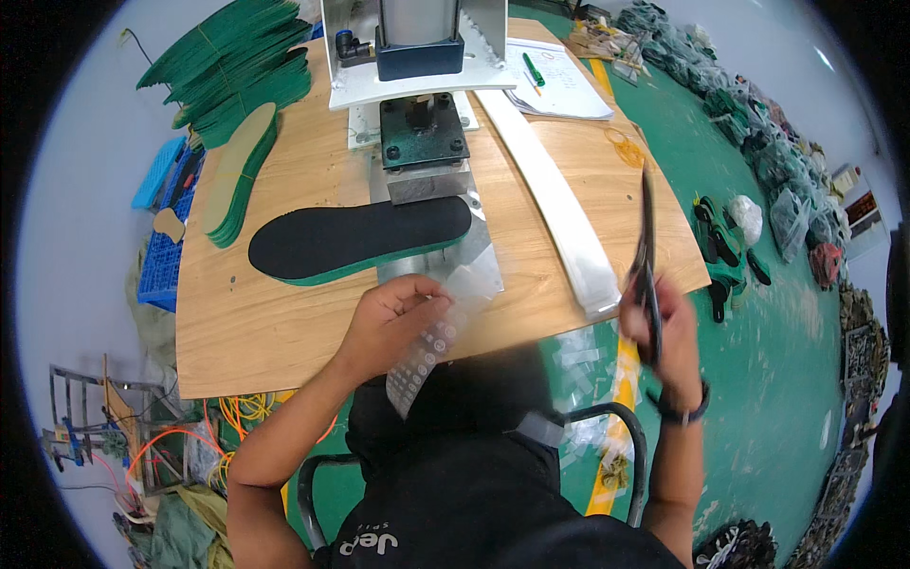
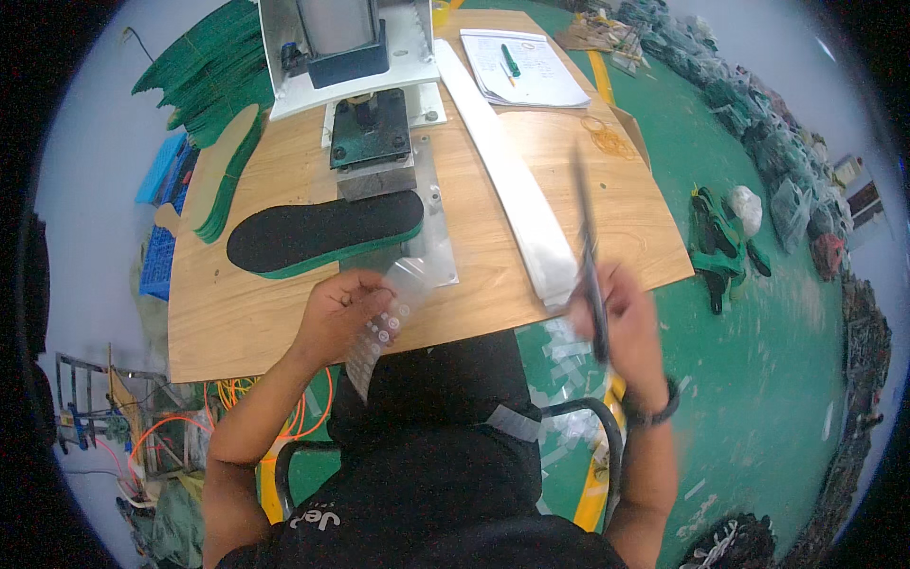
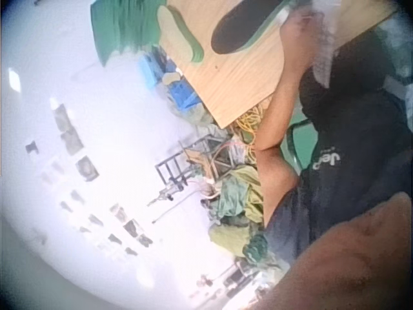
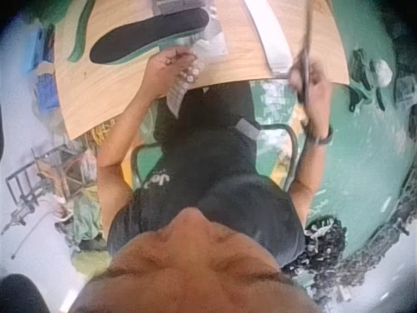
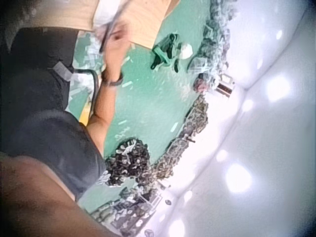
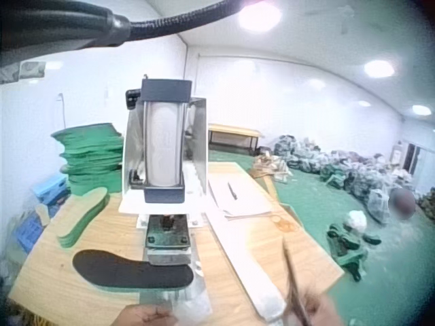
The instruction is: The person applies size labels to shoe insoles using a press machine. They position an insole and a label strip under the press, activate the machine, and stack the finished parts, while occasionally using scissors to trim the label strip.
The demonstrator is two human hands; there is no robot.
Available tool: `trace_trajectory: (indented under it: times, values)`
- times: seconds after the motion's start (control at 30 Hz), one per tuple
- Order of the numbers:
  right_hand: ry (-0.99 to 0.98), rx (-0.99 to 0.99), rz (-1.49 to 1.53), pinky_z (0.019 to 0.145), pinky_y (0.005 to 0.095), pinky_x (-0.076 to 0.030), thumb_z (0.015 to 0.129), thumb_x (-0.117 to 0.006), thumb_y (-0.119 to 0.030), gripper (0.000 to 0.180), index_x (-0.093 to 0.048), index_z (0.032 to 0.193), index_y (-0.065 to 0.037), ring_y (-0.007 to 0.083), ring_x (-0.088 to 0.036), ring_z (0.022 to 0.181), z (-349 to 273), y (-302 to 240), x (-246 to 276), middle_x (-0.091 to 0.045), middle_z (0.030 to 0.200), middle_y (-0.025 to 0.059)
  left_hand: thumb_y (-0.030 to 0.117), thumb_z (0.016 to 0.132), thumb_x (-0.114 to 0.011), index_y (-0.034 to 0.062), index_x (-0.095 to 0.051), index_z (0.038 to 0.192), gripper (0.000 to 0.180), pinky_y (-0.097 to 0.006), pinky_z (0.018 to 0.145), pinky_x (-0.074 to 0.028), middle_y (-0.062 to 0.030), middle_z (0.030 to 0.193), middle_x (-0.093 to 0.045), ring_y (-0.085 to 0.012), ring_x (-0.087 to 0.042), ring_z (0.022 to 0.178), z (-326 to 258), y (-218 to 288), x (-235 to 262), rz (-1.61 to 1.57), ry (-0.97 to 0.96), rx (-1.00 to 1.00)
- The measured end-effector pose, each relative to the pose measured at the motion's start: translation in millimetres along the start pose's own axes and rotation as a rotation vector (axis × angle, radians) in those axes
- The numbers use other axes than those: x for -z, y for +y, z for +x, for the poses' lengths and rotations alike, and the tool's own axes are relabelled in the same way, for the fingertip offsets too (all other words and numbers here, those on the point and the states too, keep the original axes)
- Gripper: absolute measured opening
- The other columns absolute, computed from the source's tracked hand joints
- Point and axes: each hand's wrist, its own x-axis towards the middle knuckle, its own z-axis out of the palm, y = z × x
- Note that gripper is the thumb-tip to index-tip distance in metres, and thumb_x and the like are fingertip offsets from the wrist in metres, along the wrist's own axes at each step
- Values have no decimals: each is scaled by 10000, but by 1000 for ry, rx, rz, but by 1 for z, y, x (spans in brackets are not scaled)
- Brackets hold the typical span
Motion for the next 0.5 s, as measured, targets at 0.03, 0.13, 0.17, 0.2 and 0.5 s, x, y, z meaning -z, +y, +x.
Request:
trace_trajectory:
  times: [0.03, 0.13, 0.17, 0.2, 0.5]
  values:
    - [-94, -16, 143, 667, 212, -439, 728, -762, -123, 471, -482, 1096, -36, 81, -526, 817, -18, 6, -15, -527, 921, 0, 71, 900, -567, -27, -592, 1022, 158, -260, 652, -514, -79, 890, -641, -125, -602, 702, 2, 3, -2, -19, 28, -22]
    - [-443, -138, 287, 706, 206, -400, 715, -811, -190, 574, -443, 1130, -44, 45, -452, 898, -48, 18, -45, -476, 983, -20, 64, 903, -548, -21, -578, 1086, 205, -238, 654, -502, -67, 892, -635, -107, -599, 743, 0, 6, 0, -7, 81, -98]
    - [-471, -173, 267, 705, 209, -395, 713, -815, -208, 587, -436, 1131, -44, 50, -449, 876, -51, 24, -48, -468, 958, -23, 58, 900, -546, -15, -563, 1119, 232, -235, 650, -499, -65, 888, -634, -103, -596, 748, 0, 4, 2, -22, 69, -108]
    - [-498, -208, 247, 705, 213, -390, 711, -818, -225, 601, -428, 1131, -44, 54, -446, 855, -52, 32, -51, -461, 934, -27, 51, 897, -545, -9, -547, 1152, 262, -231, 646, -495, -64, 883, -633, -99, -593, 753, 0, 1, 3, -36, 56, -117]
    - [-503, -206, 72, 645, 235, -358, 715, -808, -334, 517, -480, 990, -43, 88, -404, 735, -35, 31, -69, -417, 785, -21, -50, 849, -567, 53, -301, 1372, 596, -208, 569, -451, -70, 813, -617, -86, -564, 657, -11, 6, -9, -60, 86, -137]
